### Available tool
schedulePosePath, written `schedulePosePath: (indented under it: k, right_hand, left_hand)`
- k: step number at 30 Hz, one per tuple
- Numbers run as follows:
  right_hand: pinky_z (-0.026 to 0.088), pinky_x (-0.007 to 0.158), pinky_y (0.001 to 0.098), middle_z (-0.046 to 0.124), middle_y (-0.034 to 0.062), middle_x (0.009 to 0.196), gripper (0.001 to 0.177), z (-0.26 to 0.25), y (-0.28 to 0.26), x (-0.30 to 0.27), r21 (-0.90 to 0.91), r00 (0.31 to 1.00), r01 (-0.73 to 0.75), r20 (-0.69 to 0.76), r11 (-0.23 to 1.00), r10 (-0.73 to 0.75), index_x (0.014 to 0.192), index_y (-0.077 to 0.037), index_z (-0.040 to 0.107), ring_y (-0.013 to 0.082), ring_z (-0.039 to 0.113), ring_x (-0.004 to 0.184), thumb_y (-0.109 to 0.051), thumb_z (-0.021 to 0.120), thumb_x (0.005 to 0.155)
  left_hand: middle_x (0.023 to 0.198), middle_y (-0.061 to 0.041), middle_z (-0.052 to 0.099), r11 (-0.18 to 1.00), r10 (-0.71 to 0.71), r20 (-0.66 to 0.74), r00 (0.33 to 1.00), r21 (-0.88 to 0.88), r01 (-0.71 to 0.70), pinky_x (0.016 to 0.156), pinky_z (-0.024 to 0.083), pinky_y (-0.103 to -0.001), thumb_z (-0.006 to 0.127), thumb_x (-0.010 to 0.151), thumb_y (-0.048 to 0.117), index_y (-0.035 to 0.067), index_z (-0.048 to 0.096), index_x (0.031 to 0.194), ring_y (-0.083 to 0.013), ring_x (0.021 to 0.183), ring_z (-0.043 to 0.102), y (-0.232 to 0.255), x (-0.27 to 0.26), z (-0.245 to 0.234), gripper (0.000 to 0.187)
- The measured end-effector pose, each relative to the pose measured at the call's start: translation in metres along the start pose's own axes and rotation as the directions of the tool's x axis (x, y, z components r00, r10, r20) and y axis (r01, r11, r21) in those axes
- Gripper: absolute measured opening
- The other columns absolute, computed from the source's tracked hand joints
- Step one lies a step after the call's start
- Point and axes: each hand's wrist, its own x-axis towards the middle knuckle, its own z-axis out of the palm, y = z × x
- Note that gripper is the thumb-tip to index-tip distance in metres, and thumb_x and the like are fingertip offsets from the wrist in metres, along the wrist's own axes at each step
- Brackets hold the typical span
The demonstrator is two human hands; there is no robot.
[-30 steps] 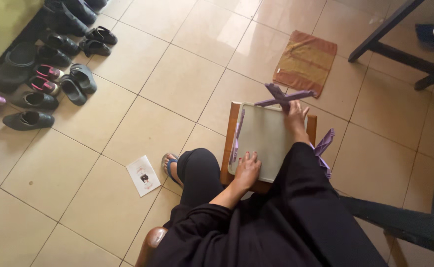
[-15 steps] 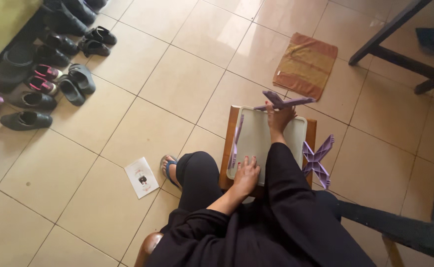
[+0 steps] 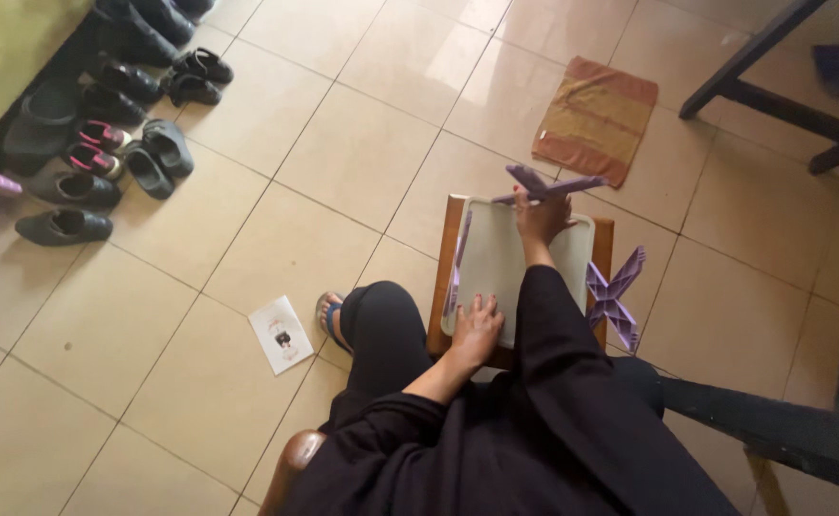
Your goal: The person assembles a stack of white plastic trays by inserting purple cross-shaped plastic supports between them. They repeatedly pick up trays and supports, fit the supports into the tray edges, and stack the trays on a small wooden stool.
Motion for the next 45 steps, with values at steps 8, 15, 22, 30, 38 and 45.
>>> schedulePosePath:
  k: [8,15,22,30,38,45]
  right_hand:
    - [0.046,0.104,0.0439,0.067,0.0089,0.115,0.019,-0.029,-0.034,-0.061,0.205,0.886,0.462,-0.072,0.863,-0.458,0.114,-0.007,0.067,0.0291,0.06,0.116,-0.015,0.067,0.097]
    - [0.049,0.093,0.0382,0.072,0.0052,0.095,0.018,0.009,-0.036,0.001,-0.347,0.504,0.863,0.635,0.367,-0.585,0.09,-0.015,0.077,0.023,0.066,0.099,-0.018,0.059,0.09]
    - [0.048,0.068,0.0406,0.07,0.0075,0.081,0.017,0.042,-0.011,-0.01,-0.417,0.417,0.895,0.651,0.161,-0.634,0.083,-0.009,0.076,0.0232,0.066,0.077,-0.018,0.062,0.083]
    - [0.048,0.07,0.0391,0.071,0.0094,0.088,0.015,0.028,-0.016,0.004,-0.307,0.367,0.928,0.645,0.212,-0.67,0.087,-0.01,0.075,0.0245,0.066,0.084,-0.016,0.061,0.087]
    - [0.05,0.094,0.0452,0.064,0.0185,0.103,0.016,-0.07,-0.007,-0.046,0.317,0.812,0.56,-0.025,0.766,-0.583,0.11,-0.004,0.061,0.039,0.064,0.102,-0.002,0.05,0.099]
    - [0.053,0.083,0.0488,0.064,0.0216,0.107,0.019,-0.068,0.064,0.011,0.049,0.943,0.308,0.112,0.95,-0.312,0.114,-0.002,0.064,0.0407,0.064,0.096,-0.004,0.051,0.1]
  left_hand:
    - [0.151,-0.015,0.048,0.999,0.015,0.039,0.999,0.034,-0.017,0.104,0.041,-0.067,0.06,0.093,0.018,0.011,0.068,0.119,-0.039,0.141,0.044,0.002,-0.001,-0.009,0.029]
    - [0.149,-0.015,0.048,1.0,0.009,0.023,1.0,-0.001,-0.009,0.104,0.041,-0.071,0.06,0.095,0.017,0.011,0.068,0.121,-0.042,0.138,0.046,0.004,-0.003,-0.021,0.028]
    - [0.151,-0.017,0.045,1.0,0.006,0.089,0.996,0.009,-0.007,0.101,0.041,-0.072,0.06,0.091,0.016,0.007,0.065,0.126,-0.0435,0.14,0.043,0.005,0.0,-0.021,0.037]
    - [0.152,-0.017,0.046,0.999,0.023,0.065,0.998,-0.029,-0.021,0.104,0.039,-0.073,0.057,0.095,0.016,0.008,0.068,0.121,-0.0429,0.142,0.041,0.006,-0.003,-0.029,0.029]
    - [0.131,-0.017,0.052,0.978,-0.087,0.232,0.969,-0.164,0.127,0.094,0.05,-0.061,0.076,0.083,0.032,0.005,0.061,0.119,-0.0398,0.125,0.051,0.013,0.02,-0.074,0.048]
    - [0.157,-0.03,0.038,0.89,-0.284,-0.533,0.797,-0.457,0.012,0.119,0.034,-0.055,0.07,0.093,0.031,-0.004,0.034,0.154,-0.0537,0.147,0.036,0.016,0.17,-0.062,0.08]
